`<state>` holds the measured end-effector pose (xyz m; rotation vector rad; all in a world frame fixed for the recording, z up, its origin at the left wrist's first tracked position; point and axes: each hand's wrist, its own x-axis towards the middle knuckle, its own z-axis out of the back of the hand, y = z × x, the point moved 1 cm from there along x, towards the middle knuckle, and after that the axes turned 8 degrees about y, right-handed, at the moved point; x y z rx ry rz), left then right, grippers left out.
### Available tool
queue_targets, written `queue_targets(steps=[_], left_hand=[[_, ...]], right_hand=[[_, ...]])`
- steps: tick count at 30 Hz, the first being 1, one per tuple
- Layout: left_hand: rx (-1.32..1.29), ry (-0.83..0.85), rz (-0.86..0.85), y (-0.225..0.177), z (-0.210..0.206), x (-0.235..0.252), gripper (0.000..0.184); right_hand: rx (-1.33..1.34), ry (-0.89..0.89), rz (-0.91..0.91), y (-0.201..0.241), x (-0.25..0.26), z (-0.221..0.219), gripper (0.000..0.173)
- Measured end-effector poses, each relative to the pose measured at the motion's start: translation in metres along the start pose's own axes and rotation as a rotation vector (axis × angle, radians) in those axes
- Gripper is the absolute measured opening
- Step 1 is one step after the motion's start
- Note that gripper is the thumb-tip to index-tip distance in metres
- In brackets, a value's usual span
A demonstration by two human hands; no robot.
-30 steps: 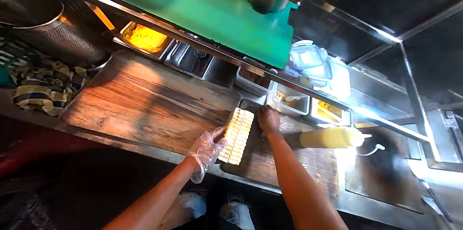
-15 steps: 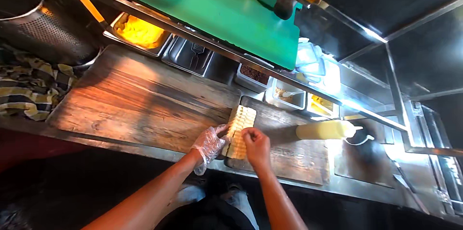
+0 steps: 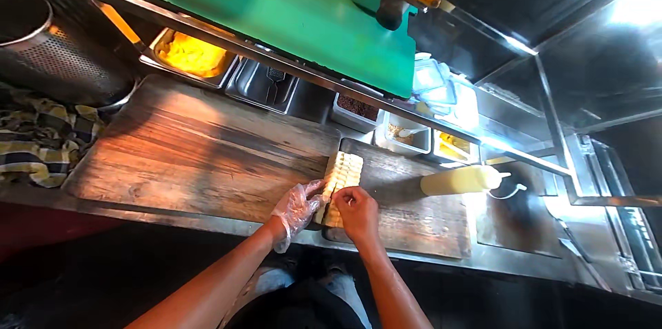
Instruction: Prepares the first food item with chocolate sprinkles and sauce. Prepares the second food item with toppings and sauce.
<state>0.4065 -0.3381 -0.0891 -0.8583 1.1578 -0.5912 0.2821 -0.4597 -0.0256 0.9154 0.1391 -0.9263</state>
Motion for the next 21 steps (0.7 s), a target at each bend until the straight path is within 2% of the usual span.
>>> queue_targets(steps=[1, 3, 4, 7, 9, 11, 13, 14, 16, 18, 19, 21], left_hand=[[0.015, -0.047, -0.027, -0.003, -0.001, -0.002, 0.04], [0.007, -0.166, -0.093, -0.008, -0.007, 0.001, 0.046], [0.002, -0.203, -0.101, -0.012, -0.012, 0.004, 0.05], [-0.022, -0.184, -0.069, -0.024, -0.033, 0.015, 0.057], [-0.063, -0.167, -0.063, -0.024, -0.037, 0.019, 0.06], [-0.221, -0.165, -0.052, -0.014, -0.027, 0.011, 0.06], [-0.577, -0.12, -0.076, -0.004, -0.017, 0.0, 0.055], [-0.789, -0.035, -0.129, -0.002, -0.015, -0.007, 0.052], [-1.072, 0.118, -0.27, -0.003, -0.014, -0.019, 0.046], [-1.219, 0.147, -0.365, -0.005, -0.021, -0.03, 0.041], [-1.256, 0.151, -0.393, -0.005, -0.024, -0.033, 0.041], [-1.222, 0.079, -0.355, -0.009, -0.029, -0.033, 0.042]], right_hand=[[0.098, -0.127, 0.112, -0.012, 0.0, -0.001, 0.01], [0.303, -0.273, 0.215, -0.038, 0.008, -0.004, 0.023], [0.416, -0.26, 0.2, -0.049, 0.013, -0.007, 0.033], [0.647, -0.05, 0.156, -0.062, 0.021, -0.032, 0.072], [0.729, 0.052, 0.166, -0.05, 0.021, -0.045, 0.088], [0.707, 0.133, 0.259, -0.036, 0.012, -0.042, 0.098], [0.641, 0.213, 0.386, -0.025, -0.004, -0.029, 0.094], [0.65, 0.204, 0.418, -0.022, -0.012, -0.02, 0.088], [0.662, 0.039, 0.425, -0.03, -0.013, 0.001, 0.067], [0.395, -0.158, 0.337, -0.066, 0.003, 0.024, 0.038], [0.187, -0.195, 0.264, -0.087, 0.013, 0.035, 0.031], [-0.129, -0.039, 0.055, -0.117, 0.034, 0.056, 0.029]])
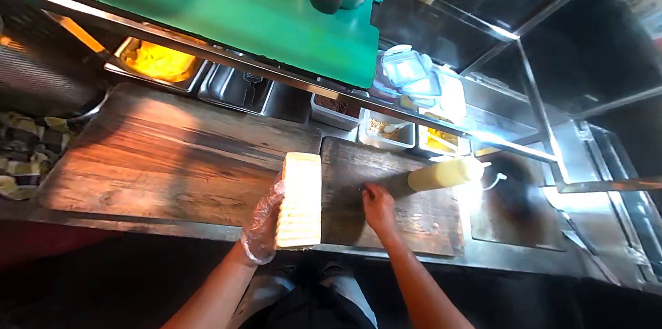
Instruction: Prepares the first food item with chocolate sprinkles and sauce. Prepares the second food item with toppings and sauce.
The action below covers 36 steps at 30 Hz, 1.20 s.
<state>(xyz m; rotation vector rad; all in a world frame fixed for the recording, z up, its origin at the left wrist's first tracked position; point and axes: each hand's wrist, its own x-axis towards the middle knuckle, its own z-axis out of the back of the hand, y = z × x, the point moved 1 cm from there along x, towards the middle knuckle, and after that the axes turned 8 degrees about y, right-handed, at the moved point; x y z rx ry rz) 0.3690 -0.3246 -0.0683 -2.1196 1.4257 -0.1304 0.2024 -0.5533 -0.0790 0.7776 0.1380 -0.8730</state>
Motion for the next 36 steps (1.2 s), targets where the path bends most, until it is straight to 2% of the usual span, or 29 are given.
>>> queue_targets(steps=[3, 5, 8, 10, 11, 13, 15, 18, 20, 23, 26, 30, 36], left_hand=[[0.261, -0.206, 0.083, 0.012, -0.002, 0.013, 0.061], [0.554, -0.33, 0.119, 0.021, -0.014, 0.032, 0.075], [1.1, -0.391, 0.184, 0.041, -0.043, 0.063, 0.093], [1.381, -0.418, 0.299, 0.056, -0.066, 0.076, 0.093], [1.427, -0.437, 0.336, 0.062, -0.074, 0.079, 0.089], [1.401, -0.494, 0.321, 0.071, -0.074, 0.08, 0.079], [1.267, -0.546, 0.236, 0.068, -0.069, 0.072, 0.061], [1.157, -0.57, 0.218, 0.06, -0.052, 0.05, 0.039], [1.129, -0.52, 0.228, 0.063, -0.041, 0.032, 0.035], [1.096, -0.474, 0.194, 0.069, -0.041, 0.022, 0.043], [1.05, -0.508, 0.174, 0.071, -0.035, 0.019, 0.039], [0.935, -0.488, 0.155, 0.07, -0.025, 0.015, 0.034], [0.908, -0.446, 0.164, 0.069, -0.018, 0.015, 0.032]], right_hand=[[-0.23, 0.224, -0.021, -0.021, 0.018, 0.002, 0.034], [-0.321, 0.251, 0.041, -0.022, 0.023, 0.0, 0.032], [-0.347, 0.245, 0.148, -0.025, 0.02, -0.004, 0.028], [-0.336, 0.28, 0.185, -0.025, 0.018, 0.0, 0.025], [-0.334, 0.299, 0.202, -0.028, 0.017, 0.003, 0.025], [-0.322, 0.312, 0.22, -0.041, 0.019, 0.005, 0.029], [-0.185, 0.306, 0.203, -0.057, 0.015, 0.015, 0.028], [0.131, 0.141, 0.232, -0.065, -0.009, 0.028, 0.02], [0.287, 0.049, 0.314, -0.05, -0.025, 0.029, 0.017], [0.399, 0.105, 0.392, -0.008, -0.031, 0.025, 0.018], [0.35, 0.243, 0.366, 0.02, -0.022, 0.017, 0.022], [0.088, 0.442, 0.319, 0.041, -0.013, 0.014, 0.029], [-0.129, 0.392, 0.268, 0.054, -0.016, 0.004, 0.029]])
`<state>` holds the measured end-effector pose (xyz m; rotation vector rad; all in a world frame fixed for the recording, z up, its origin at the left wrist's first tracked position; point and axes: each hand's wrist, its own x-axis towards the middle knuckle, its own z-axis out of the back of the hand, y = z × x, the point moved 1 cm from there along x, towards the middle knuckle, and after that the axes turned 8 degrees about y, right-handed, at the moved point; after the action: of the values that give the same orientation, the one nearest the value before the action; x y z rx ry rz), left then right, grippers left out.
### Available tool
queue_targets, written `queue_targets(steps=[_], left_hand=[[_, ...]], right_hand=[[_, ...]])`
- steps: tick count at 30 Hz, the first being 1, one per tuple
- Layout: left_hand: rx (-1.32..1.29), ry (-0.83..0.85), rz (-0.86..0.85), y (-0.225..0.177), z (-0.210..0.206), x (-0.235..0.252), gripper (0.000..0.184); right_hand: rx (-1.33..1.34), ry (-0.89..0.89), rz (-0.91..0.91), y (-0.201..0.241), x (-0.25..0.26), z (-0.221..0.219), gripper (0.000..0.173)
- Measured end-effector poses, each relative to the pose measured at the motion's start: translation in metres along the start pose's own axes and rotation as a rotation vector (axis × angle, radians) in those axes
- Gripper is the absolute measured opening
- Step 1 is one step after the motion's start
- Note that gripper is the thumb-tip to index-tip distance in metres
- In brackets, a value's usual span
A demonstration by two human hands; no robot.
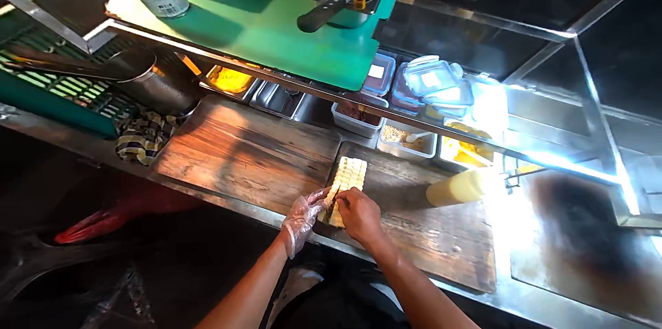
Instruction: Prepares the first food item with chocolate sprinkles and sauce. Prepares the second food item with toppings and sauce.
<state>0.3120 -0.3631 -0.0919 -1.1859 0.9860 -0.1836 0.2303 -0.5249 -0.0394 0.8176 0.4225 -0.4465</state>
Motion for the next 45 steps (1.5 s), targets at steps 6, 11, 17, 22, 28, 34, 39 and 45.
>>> queue_targets(steps=[6, 11, 17, 22, 28, 34, 39, 45], left_hand=[[-0.044, 0.07, 0.003, -0.005, 0.005, 0.003, 0.03], [-0.006, 0.124, 0.009, -0.008, 0.012, 0.005, 0.031], [-0.027, 0.178, 0.028, -0.005, 0.018, 0.01, 0.032], [-0.035, 0.205, 0.034, -0.009, 0.021, 0.011, 0.032], [-0.003, 0.237, 0.039, -0.011, 0.023, 0.012, 0.032], [0.246, 0.122, -0.124, -0.022, 0.012, 0.017, 0.046], [0.711, 0.069, -0.151, -0.032, -0.025, 0.012, 0.045], [0.632, -0.041, -0.079, -0.049, -0.039, 0.012, 0.048]], right_hand=[[0.11, -0.087, -0.032, -0.002, 0.0, -0.006, 0.026], [0.125, -0.375, 0.135, -0.02, -0.016, -0.015, 0.022], [-0.229, -0.298, 0.139, -0.005, -0.025, -0.033, 0.036], [-0.114, -0.4, 0.143, -0.003, -0.025, -0.041, 0.036], [0.142, -0.532, 0.171, -0.014, -0.025, -0.039, 0.037], [0.886, -0.532, 0.061, -0.057, 0.012, -0.043, 0.061], [1.141, -0.3, 0.083, -0.036, 0.022, -0.058, 0.081], [1.245, -0.321, 0.221, -0.033, 0.033, -0.059, 0.083]])
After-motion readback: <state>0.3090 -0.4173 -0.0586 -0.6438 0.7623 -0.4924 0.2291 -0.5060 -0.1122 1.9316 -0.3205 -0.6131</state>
